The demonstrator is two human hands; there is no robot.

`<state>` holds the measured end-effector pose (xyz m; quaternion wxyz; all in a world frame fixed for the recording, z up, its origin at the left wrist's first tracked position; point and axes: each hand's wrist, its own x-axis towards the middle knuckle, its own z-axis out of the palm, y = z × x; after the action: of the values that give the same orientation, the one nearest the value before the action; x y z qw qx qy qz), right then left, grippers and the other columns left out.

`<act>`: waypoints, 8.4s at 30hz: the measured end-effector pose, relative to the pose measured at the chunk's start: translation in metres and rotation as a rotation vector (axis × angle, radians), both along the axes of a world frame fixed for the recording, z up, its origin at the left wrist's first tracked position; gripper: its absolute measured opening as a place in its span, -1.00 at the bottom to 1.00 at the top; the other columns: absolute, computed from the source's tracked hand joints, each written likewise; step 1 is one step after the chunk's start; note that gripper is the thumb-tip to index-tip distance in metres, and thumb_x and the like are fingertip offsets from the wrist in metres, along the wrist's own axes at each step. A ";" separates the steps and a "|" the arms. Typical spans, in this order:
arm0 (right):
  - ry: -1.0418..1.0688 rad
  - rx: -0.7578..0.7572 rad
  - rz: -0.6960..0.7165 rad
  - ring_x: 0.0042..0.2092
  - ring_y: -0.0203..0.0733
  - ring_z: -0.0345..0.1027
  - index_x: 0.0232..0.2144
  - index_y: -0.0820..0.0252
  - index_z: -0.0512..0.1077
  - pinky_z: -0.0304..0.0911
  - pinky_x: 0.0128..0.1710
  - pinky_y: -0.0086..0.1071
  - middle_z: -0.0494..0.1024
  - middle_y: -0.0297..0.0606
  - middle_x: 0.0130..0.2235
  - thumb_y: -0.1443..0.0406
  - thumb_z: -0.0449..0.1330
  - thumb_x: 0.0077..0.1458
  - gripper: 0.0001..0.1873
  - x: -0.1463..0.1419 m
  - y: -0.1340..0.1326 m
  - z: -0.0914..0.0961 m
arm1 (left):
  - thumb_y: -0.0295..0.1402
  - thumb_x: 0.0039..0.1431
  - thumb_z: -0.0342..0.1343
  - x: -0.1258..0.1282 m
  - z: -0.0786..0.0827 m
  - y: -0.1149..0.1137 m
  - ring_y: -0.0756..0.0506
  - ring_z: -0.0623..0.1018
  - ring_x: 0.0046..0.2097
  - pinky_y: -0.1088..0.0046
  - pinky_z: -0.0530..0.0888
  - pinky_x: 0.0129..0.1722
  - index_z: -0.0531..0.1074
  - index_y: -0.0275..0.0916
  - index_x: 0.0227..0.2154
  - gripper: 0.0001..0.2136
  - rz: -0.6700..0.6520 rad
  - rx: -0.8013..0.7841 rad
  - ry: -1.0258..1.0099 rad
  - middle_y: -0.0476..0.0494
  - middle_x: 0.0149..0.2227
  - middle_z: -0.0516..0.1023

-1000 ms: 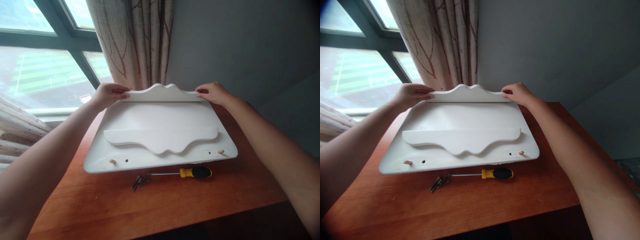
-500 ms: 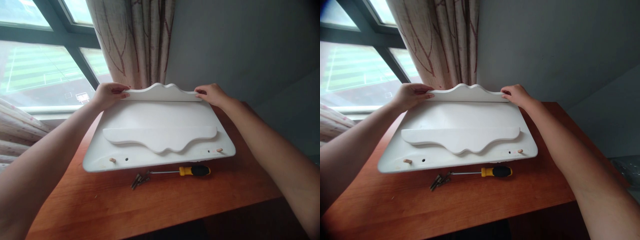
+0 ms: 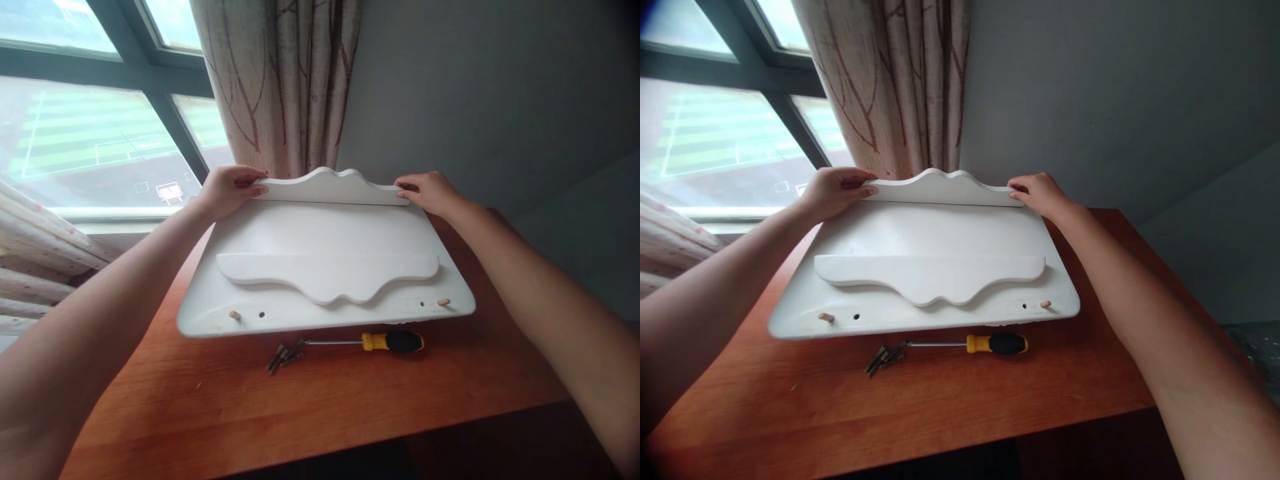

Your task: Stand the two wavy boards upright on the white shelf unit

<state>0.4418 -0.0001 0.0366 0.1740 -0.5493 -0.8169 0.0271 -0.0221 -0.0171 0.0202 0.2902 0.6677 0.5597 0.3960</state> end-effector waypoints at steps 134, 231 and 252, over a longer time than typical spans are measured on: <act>0.389 -0.243 -0.006 0.02 -0.03 0.47 -0.08 0.03 0.58 0.41 0.00 -0.21 0.59 -0.25 0.00 0.02 0.23 0.16 -0.63 0.018 -0.206 0.019 | -0.16 0.15 0.25 -0.030 0.027 -0.190 -0.10 0.58 -0.14 0.49 0.53 -0.17 0.58 -0.22 -0.11 -0.69 -0.157 -0.087 0.046 -0.16 -0.16 0.63; 0.215 -0.112 -0.042 0.03 0.02 0.50 -0.11 -0.05 0.60 0.40 0.05 -0.13 0.62 -0.31 -0.01 0.08 0.21 0.18 -0.71 0.026 -0.254 0.006 | -0.21 0.11 0.30 -0.018 0.004 -0.238 -0.11 0.61 -0.17 0.35 0.52 -0.08 0.58 -0.10 -0.19 -0.79 -0.024 0.286 0.300 -0.04 -0.17 0.65; 0.257 -0.021 0.030 -0.03 -0.07 0.55 -0.11 0.00 0.62 0.50 -0.07 -0.25 0.64 -0.32 -0.05 0.14 0.23 0.20 -0.74 0.031 -0.251 0.003 | -0.22 0.10 0.32 -0.015 0.006 -0.236 -0.08 0.65 -0.22 0.37 0.56 -0.12 0.62 -0.12 -0.24 -0.81 -0.015 0.385 0.305 -0.02 -0.21 0.68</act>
<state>0.4730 -0.2508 0.0397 0.2712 -0.5306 -0.7957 0.1084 -0.0369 -0.2527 0.0262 0.0729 0.7667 0.5063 0.3879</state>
